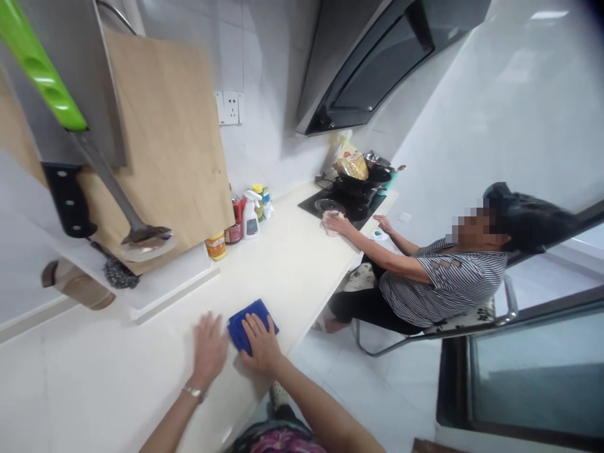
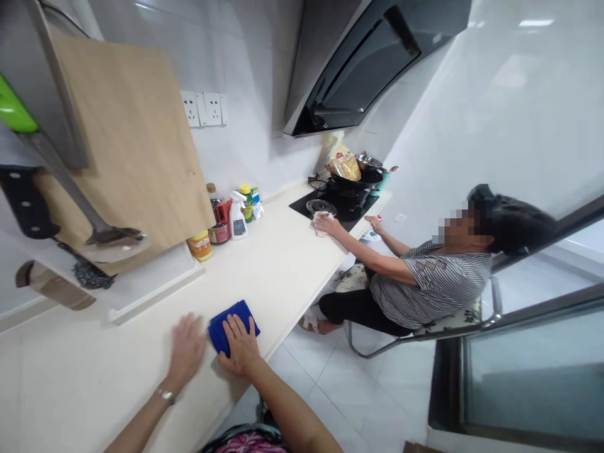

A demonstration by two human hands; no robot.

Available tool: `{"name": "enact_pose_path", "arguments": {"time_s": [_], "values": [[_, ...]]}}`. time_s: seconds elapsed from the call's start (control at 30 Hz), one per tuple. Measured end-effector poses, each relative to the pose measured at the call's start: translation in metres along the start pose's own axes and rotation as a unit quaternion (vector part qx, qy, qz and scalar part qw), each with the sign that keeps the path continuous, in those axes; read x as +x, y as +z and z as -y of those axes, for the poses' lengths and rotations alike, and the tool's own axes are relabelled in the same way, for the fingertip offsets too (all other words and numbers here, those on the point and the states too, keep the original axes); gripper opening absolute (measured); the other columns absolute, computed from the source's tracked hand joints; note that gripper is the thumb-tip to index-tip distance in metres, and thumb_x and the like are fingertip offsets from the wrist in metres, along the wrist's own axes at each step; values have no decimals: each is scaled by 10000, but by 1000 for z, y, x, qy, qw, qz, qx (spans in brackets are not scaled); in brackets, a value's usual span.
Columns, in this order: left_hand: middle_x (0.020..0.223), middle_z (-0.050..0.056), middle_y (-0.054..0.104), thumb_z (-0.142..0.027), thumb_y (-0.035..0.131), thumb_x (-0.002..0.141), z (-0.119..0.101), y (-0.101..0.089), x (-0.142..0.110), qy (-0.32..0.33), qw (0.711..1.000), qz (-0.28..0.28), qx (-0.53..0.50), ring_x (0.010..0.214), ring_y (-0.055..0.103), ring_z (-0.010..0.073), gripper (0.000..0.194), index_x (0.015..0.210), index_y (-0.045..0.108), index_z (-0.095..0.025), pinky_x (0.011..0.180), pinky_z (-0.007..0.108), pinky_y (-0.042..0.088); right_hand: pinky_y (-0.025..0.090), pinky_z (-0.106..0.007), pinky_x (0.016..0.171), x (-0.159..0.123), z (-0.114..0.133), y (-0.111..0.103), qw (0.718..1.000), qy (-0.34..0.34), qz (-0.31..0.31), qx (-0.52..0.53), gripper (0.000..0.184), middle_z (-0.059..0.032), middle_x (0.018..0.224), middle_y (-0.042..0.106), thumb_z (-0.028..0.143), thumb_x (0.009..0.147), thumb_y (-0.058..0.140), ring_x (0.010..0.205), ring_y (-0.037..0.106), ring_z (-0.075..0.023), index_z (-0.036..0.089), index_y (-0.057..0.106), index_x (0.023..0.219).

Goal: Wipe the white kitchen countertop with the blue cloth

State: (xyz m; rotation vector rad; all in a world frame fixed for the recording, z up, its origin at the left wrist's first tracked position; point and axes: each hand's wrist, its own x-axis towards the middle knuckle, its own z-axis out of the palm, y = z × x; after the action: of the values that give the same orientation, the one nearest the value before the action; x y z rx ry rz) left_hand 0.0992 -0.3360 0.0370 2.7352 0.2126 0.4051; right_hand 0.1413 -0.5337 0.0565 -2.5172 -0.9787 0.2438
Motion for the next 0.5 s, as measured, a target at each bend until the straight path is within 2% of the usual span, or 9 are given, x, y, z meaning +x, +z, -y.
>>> {"name": "enact_pose_path", "arguments": {"time_s": [0.1, 0.17, 0.27, 0.37, 0.43, 0.5], "values": [[1530, 146, 477, -294, 312, 999, -50, 26, 4, 128, 990, 37, -45, 1474, 345, 261, 527, 1483, 450, -136, 1234, 534, 213, -11, -653, 1223, -20, 3, 16, 1000, -18, -16, 16, 794, -126, 1651, 214, 499, 897, 482, 1538, 127, -320, 182, 235, 1582], [1532, 156, 472, -274, 286, 1012, -68, 37, 0, 166, 983, 51, -51, 1463, 365, 248, 532, 1500, 421, -110, 1235, 519, 228, 60, -634, 1236, -37, -4, 27, 998, -36, -40, 39, 727, -110, 1612, 333, 427, 871, 492, 1520, 215, -306, 210, 337, 1548], [1562, 185, 420, -289, 310, 1019, -75, 44, -13, 175, 983, 47, -34, 1475, 340, 285, 533, 1506, 424, -102, 1219, 531, 246, 265, -538, 1223, -69, -26, 39, 987, 10, -135, 84, 551, -89, 1466, 544, 274, 874, 382, 1423, 420, -238, 232, 548, 1398], [1644, 117, 284, -356, 434, 994, -71, 42, -25, 207, 978, 33, -13, 1515, 218, 371, 519, 1502, 462, -257, 1209, 621, 181, 392, -490, 1161, -101, -49, 44, 957, 124, -250, 80, 538, -110, 1362, 621, 177, 875, 267, 1360, 496, -220, 217, 644, 1258], [1659, 73, 256, -391, 500, 967, -70, 39, -29, 229, 973, 34, -6, 1521, 162, 410, 519, 1483, 482, -336, 1195, 680, 125, 429, -469, 1136, -114, -57, 44, 946, 160, -276, 58, 553, -128, 1366, 613, 146, 861, 255, 1359, 497, -221, 193, 647, 1249], [1638, 80, 309, -404, 527, 954, -69, 36, -31, 231, 972, 42, -9, 1514, 177, 417, 523, 1473, 496, -343, 1186, 695, 131, 436, -472, 1134, -116, -57, 44, 948, 154, -274, 47, 561, -130, 1389, 594, 136, 849, 274, 1373, 482, -224, 187, 630, 1278]]}}
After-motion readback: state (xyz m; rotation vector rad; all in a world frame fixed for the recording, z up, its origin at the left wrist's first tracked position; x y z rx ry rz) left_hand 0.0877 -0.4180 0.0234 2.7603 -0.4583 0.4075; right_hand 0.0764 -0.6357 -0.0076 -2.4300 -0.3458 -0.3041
